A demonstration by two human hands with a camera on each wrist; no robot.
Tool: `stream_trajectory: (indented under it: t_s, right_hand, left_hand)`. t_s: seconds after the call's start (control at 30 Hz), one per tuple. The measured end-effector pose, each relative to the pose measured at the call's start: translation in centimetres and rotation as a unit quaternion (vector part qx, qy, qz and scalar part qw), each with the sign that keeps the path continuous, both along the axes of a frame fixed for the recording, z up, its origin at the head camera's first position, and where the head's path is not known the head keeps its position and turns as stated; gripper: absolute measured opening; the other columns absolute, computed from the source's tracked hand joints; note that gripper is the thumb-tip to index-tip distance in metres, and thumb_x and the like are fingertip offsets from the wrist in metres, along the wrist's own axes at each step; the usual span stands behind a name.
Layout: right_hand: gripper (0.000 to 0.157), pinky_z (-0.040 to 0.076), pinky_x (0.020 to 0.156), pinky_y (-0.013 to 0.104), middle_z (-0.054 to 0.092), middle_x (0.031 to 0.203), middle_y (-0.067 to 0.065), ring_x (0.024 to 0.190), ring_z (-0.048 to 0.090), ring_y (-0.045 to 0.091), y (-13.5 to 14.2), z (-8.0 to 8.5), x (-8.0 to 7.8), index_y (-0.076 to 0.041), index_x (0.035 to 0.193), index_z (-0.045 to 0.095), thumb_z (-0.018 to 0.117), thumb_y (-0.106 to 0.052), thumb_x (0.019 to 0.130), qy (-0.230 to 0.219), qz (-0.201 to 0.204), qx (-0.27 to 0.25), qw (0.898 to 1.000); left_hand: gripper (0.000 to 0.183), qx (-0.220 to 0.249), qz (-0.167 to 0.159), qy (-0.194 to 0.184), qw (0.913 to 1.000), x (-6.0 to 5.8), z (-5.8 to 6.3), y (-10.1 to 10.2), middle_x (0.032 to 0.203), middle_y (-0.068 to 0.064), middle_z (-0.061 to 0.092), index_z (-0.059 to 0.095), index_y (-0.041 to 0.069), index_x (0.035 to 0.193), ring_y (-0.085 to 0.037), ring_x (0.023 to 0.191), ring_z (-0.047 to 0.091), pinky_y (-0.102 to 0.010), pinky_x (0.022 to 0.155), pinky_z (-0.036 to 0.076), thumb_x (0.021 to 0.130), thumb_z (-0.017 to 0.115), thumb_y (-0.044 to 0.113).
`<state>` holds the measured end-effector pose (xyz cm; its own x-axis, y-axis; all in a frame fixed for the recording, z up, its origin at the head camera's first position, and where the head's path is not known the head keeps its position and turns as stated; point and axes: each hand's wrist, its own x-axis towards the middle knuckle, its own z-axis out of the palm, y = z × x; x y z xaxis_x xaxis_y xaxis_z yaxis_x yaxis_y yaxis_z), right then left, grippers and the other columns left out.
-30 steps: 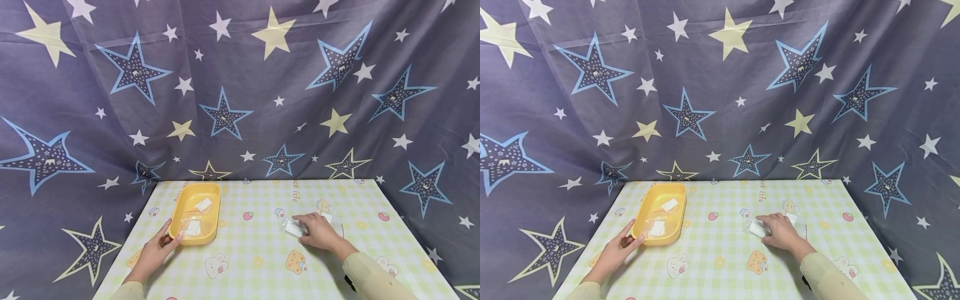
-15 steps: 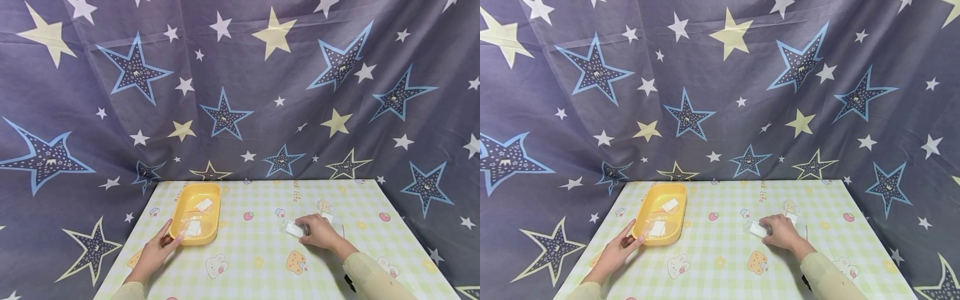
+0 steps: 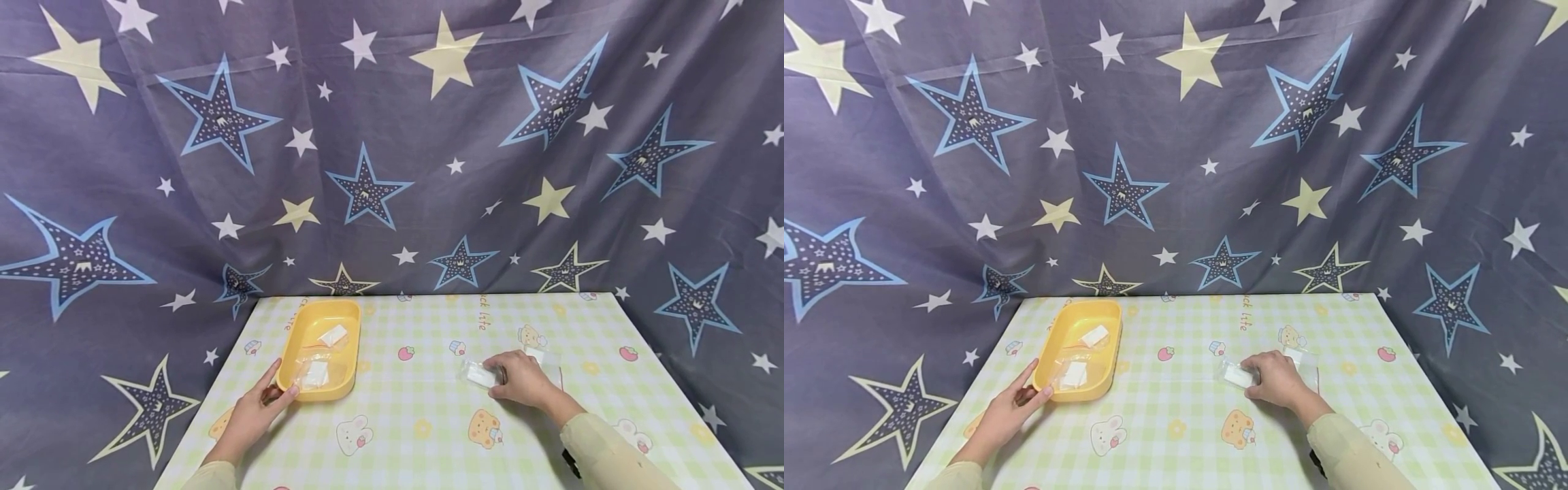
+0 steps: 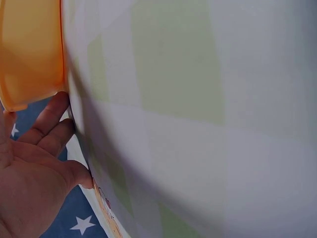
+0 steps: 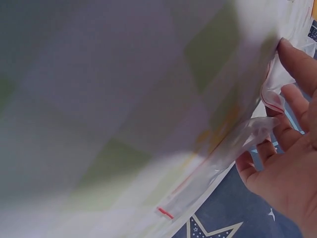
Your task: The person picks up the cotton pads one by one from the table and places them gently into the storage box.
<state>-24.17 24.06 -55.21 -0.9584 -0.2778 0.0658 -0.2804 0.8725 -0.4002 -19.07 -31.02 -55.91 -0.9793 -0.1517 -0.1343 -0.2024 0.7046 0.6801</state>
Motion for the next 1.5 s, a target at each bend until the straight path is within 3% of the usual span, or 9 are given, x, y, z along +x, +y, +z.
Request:
stream_trajectory:
  t_s: [0.43, 0.6, 0.7, 0.97, 1.17, 1.23, 1.5]
  right_hand:
    - [0.064, 0.036, 0.108, 0.058, 0.068, 0.127, 0.003, 0.123, 0.056, 0.032, -0.6, 0.4, 0.1, -0.017, 0.126, 0.068, 0.091, -0.028, 0.068, -0.002, 0.01, -0.018, 1.0]
    - [0.065, 0.033, 0.111, 0.058, 0.067, 0.129, 0.004, 0.125, 0.056, 0.032, -1.4, 0.9, 0.1, -0.017, 0.129, 0.066, 0.089, -0.025, 0.069, 0.005, 0.017, -0.046, 0.999]
    - [0.064, 0.038, 0.11, 0.055, 0.066, 0.129, 0.005, 0.123, 0.058, 0.032, -2.0, 1.3, 0.2, -0.015, 0.13, 0.065, 0.088, -0.021, 0.071, 0.003, 0.023, -0.083, 0.996]
    - [0.056, 0.056, 0.09, 0.035, 0.066, 0.124, 0.009, 0.103, 0.067, 0.024, -3.5, 1.8, 0.3, -0.008, 0.131, 0.063, 0.083, -0.017, 0.079, -0.044, 0.032, -0.235, 0.971]
    - [0.054, 0.055, 0.074, 0.02, 0.068, 0.121, 0.014, 0.092, 0.067, 0.016, -4.7, 1.7, 0.3, -0.008, 0.134, 0.061, 0.079, -0.019, 0.084, -0.081, 0.023, -0.319, 0.944]
    - [0.053, 0.054, 0.071, 0.02, 0.069, 0.115, 0.018, 0.091, 0.067, 0.02, -5.4, 2.5, 0.6, -0.006, 0.135, 0.059, 0.078, -0.015, 0.086, -0.093, 0.026, -0.336, 0.937]
    - [0.053, 0.053, 0.071, 0.022, 0.07, 0.097, 0.008, 0.087, 0.062, 0.017, -7.5, 2.7, -0.3, -0.015, 0.135, 0.061, 0.079, -0.022, 0.086, -0.106, 0.027, -0.342, 0.933]
  left_hand:
    - [0.091, -0.004, 0.0, 0.004, 1.0, 0.0, -0.3, -0.2, 0.129, -0.01, 0.067, 0.017, 0.043, 0.157, -0.033, 0.13, 0.054, -0.064, 0.109, 0.036, 0.082, 0.06, 0.074]
    - [0.092, -0.001, 0.0, 0.003, 1.0, 0.0, -0.4, -0.3, 0.13, -0.01, 0.067, 0.017, 0.043, 0.157, -0.034, 0.13, 0.054, -0.064, 0.109, 0.035, 0.082, 0.06, 0.074]
    - [0.092, 0.001, 0.002, 0.003, 1.0, 0.0, -0.5, -0.3, 0.13, -0.01, 0.067, 0.017, 0.043, 0.157, -0.034, 0.13, 0.054, -0.064, 0.109, 0.035, 0.082, 0.06, 0.075]
    - [0.092, 0.007, 0.004, 0.004, 1.0, -0.1, -0.7, -0.4, 0.132, -0.011, 0.066, 0.017, 0.045, 0.156, -0.034, 0.131, 0.054, -0.063, 0.109, 0.036, 0.081, 0.06, 0.075]
    - [0.094, 0.012, 0.006, -0.003, 0.9999, 0.0, -0.5, -0.2, 0.133, -0.011, 0.065, 0.016, 0.046, 0.156, -0.032, 0.131, 0.053, -0.061, 0.109, 0.038, 0.08, 0.06, 0.076]
    - [0.093, 0.01, 0.004, -0.001, 0.9999, -0.1, -0.4, -0.2, 0.133, -0.011, 0.065, 0.016, 0.045, 0.156, -0.032, 0.13, 0.054, -0.061, 0.108, 0.038, 0.08, 0.06, 0.076]
    - [0.092, 0.008, -0.002, 0.002, 1.0, -0.4, -0.7, -0.5, 0.13, -0.009, 0.066, 0.017, 0.048, 0.155, -0.028, 0.126, 0.057, -0.058, 0.106, 0.042, 0.079, 0.06, 0.077]
